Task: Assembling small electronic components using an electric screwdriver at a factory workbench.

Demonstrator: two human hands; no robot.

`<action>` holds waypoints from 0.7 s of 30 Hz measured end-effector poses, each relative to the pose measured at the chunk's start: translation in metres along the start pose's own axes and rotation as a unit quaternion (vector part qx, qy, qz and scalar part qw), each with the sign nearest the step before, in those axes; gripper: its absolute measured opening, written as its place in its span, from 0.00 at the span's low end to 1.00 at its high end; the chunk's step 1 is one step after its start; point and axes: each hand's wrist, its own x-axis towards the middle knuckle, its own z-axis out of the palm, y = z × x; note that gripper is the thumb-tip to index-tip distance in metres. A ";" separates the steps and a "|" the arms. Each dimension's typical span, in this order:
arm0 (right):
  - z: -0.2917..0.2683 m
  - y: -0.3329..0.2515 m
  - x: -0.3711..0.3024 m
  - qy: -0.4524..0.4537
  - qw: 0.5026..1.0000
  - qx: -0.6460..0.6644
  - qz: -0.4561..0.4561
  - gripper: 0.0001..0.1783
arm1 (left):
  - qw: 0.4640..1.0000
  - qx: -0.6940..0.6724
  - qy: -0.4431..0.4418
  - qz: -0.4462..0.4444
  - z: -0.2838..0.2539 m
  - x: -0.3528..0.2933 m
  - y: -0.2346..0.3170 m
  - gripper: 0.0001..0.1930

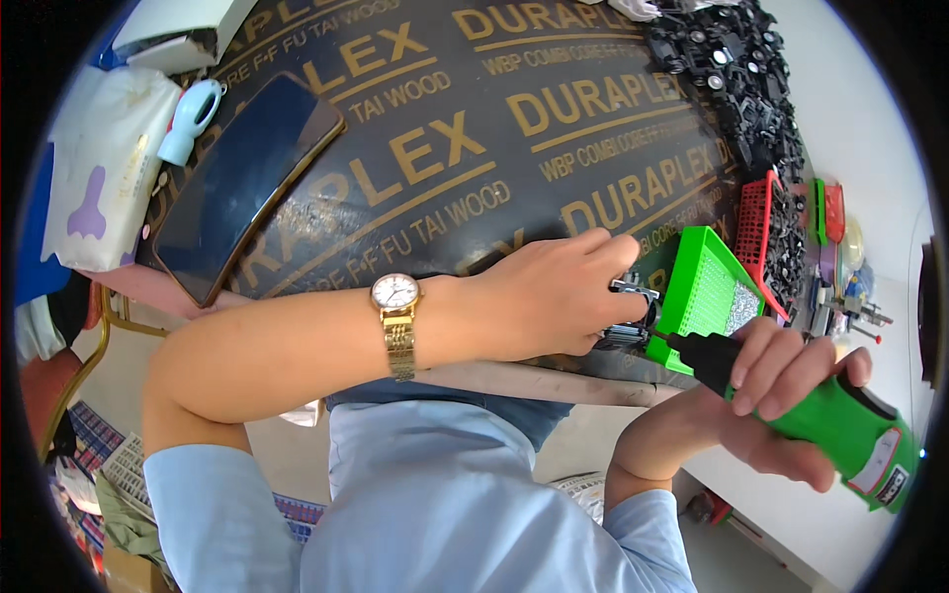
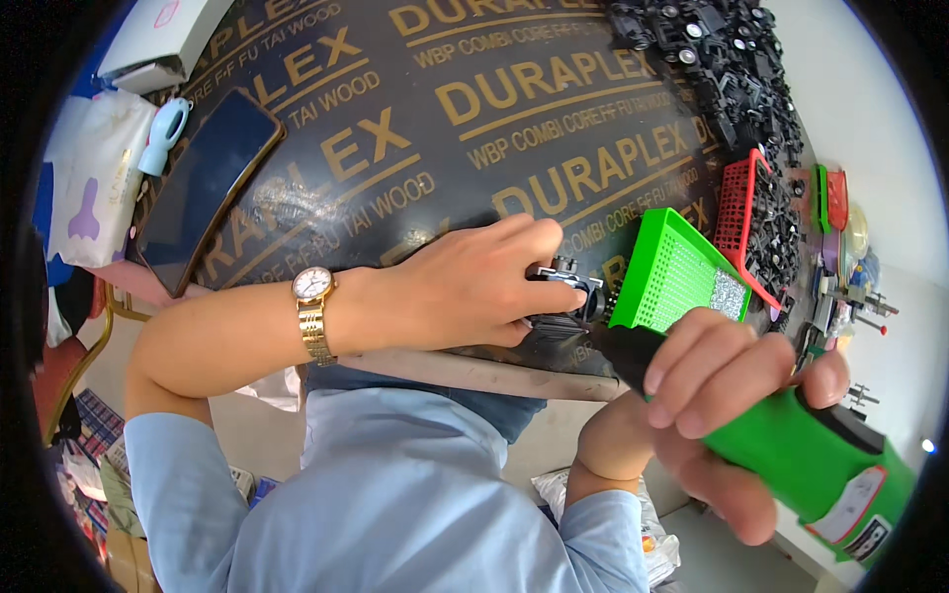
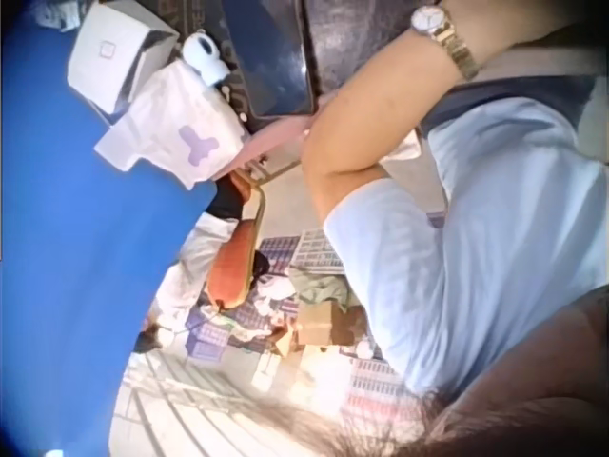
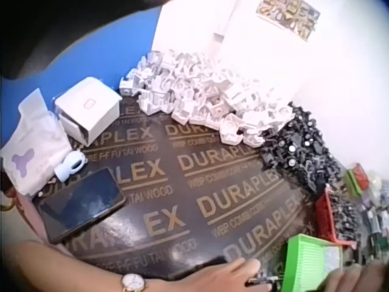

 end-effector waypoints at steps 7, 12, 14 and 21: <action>-0.013 0.012 0.020 0.179 0.955 -0.235 0.012 0.54 | 0.994 -0.085 -0.001 -0.065 -0.027 0.010 0.006 0.35; -0.014 0.017 0.016 0.283 0.872 -0.385 0.104 0.58 | 0.987 -0.002 0.140 0.076 -0.028 0.013 0.004 0.34; -0.024 0.020 0.013 0.279 0.858 -0.422 0.091 0.58 | 0.987 -0.083 0.135 0.037 -0.028 0.009 0.010 0.23; -0.044 -0.001 0.006 0.304 0.826 -0.474 0.020 0.48 | 0.960 0.068 0.199 0.183 -0.026 0.014 0.004 0.20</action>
